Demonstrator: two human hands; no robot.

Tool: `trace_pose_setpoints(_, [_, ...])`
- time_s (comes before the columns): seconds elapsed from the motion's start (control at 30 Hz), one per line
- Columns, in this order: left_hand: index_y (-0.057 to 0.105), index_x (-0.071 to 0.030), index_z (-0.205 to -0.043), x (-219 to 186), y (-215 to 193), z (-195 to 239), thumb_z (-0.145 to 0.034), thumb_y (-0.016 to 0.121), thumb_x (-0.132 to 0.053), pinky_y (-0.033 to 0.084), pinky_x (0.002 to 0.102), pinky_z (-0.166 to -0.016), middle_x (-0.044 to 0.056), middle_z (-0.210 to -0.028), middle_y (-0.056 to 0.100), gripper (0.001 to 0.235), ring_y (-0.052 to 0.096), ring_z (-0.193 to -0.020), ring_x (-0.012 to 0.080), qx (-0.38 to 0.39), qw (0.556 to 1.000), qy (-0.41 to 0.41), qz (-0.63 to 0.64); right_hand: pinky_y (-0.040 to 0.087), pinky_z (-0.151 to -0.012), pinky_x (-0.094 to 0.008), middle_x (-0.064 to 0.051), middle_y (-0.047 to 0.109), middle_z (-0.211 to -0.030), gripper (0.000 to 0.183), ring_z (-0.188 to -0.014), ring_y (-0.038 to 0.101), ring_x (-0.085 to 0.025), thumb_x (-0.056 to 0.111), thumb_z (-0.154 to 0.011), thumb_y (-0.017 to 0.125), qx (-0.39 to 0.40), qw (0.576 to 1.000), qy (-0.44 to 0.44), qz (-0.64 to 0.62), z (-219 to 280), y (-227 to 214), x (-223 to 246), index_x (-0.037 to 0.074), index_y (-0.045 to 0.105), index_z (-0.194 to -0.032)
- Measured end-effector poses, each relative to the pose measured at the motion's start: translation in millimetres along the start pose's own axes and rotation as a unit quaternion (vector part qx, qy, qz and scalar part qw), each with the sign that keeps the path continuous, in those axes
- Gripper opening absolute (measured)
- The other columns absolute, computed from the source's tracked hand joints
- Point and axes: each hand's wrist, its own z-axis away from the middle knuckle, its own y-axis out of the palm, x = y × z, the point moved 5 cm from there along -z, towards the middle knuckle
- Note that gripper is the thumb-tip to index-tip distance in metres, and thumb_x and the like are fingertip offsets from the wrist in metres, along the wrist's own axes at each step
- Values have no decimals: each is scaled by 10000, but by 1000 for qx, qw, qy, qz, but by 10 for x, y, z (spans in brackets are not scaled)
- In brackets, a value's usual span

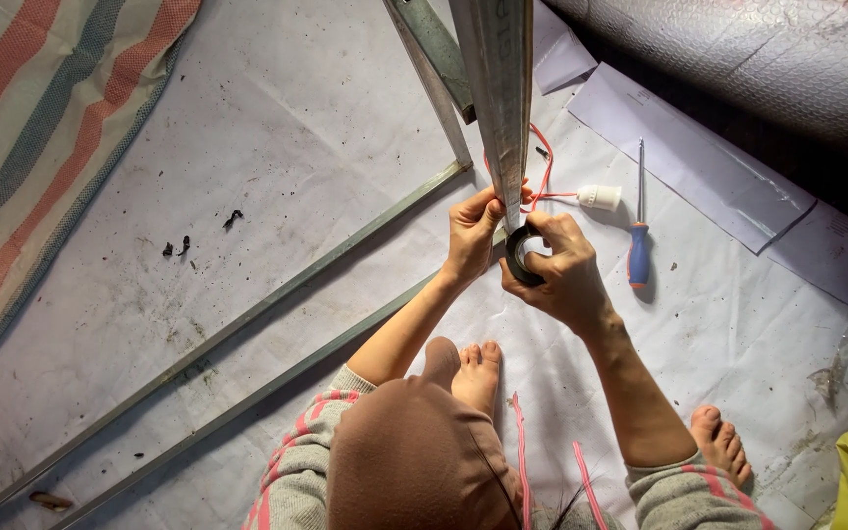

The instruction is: The person uses a screwdriver to tighten a screw on a metal frame, then picks up a roll of black electrical tape. They wrap the tape around a red wire attached to the frame to secure it, then place the tape roll on the floor.

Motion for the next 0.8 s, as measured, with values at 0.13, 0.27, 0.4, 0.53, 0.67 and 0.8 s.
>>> trace_pose_setpoints(0.13, [710, -17, -1260, 77, -77, -25, -970, 705, -300, 590, 380, -900, 225, -1070, 756, 405, 738, -983, 261, 3, 1000, 0, 7, 491, -649, -366, -150, 673, -1006, 360, -773, 581, -315, 270, -739, 828, 44, 996, -50, -51, 929, 656, -98, 53, 604, -558])
trace_pose_setpoints(0.27, [707, -38, -1277, -85, -8, -96, -1004, 668, -332, 571, 374, -916, 180, -1094, 760, 403, 722, -986, 221, 28, 999, 15, -25, 522, -656, -445, -204, 714, -906, 307, -715, 621, -388, 263, -752, 759, 109, 938, 24, -328, 2052, 885, -136, 37, 603, -613])
trace_pose_setpoints(0.4, [713, -95, -1276, -447, 217, -183, -1038, 627, -371, 564, 329, -896, 98, -1045, 776, 375, 694, -955, 140, 57, 985, 80, -139, 493, -851, -457, -172, 680, -1018, 314, -957, 649, -376, 261, -696, 835, 174, 978, 86, 71, 1195, -199, -928, 44, 638, -584])
trace_pose_setpoints(0.53, [620, -14, -1266, -538, 295, -87, -1077, 531, -251, 587, 266, -848, 42, -1158, 733, 316, 716, -946, 153, 110, 944, 113, -291, 403, -1057, -389, -85, 634, -1291, 242, -1268, 484, -284, 258, -761, 798, 215, 937, 189, 201, 1093, -745, -945, 26, 765, -702])
trace_pose_setpoints(0.67, [675, -45, -1094, -728, 434, -11, -883, 791, -122, 573, 249, -712, 20, -1015, 762, 253, 697, -777, 112, 20, 901, 183, -394, 367, -1037, -421, -161, 615, -1204, 373, -1199, 474, -292, 390, -873, 825, 198, 872, 261, 363, 1443, -941, -1232, 44, 766, -746])
trace_pose_setpoints(0.8, [667, -85, -1190, -682, 432, -46, -847, 812, -146, 603, 246, -802, 9, -1050, 755, 377, 726, -909, 115, 46, 929, 119, -349, 294, -996, -467, -215, 562, -1166, 724, -1131, 389, -324, 679, -961, 718, 251, 780, 337, 464, 1847, -1001, -1697, -35, 782, -864])
